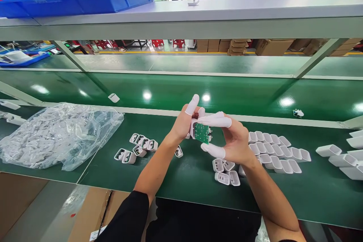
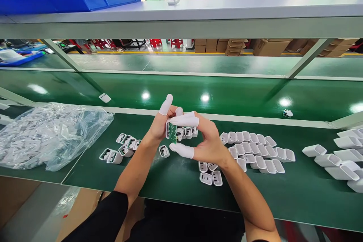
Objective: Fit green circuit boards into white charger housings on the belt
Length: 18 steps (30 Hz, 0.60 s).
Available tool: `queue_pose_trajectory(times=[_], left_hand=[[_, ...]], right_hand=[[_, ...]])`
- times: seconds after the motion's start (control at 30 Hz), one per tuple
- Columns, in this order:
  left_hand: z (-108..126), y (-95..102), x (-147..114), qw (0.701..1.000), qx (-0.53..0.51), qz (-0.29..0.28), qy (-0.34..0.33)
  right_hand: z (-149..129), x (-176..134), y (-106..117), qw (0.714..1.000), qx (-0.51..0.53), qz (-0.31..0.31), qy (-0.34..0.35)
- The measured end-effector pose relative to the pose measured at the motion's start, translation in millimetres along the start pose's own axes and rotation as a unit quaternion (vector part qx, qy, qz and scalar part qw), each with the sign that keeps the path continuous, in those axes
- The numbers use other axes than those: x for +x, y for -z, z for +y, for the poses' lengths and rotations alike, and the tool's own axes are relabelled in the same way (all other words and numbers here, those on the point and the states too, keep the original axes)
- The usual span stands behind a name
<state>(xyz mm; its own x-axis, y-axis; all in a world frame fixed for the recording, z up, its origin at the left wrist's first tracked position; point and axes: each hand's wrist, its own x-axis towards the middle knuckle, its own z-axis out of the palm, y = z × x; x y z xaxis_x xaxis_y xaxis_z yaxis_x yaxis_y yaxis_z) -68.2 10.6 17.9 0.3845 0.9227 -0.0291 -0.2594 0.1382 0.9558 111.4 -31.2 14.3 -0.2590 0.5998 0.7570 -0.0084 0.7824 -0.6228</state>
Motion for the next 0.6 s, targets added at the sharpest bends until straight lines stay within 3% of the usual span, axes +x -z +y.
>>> queue_pose_trajectory(times=[0.6], left_hand=[[-1.8, 3.0, 1.6, 0.999, 0.038, -0.003, -0.017]], right_hand=[[4.0, -2.2, 1.9, 1.0, -0.012, -0.02, 0.007]])
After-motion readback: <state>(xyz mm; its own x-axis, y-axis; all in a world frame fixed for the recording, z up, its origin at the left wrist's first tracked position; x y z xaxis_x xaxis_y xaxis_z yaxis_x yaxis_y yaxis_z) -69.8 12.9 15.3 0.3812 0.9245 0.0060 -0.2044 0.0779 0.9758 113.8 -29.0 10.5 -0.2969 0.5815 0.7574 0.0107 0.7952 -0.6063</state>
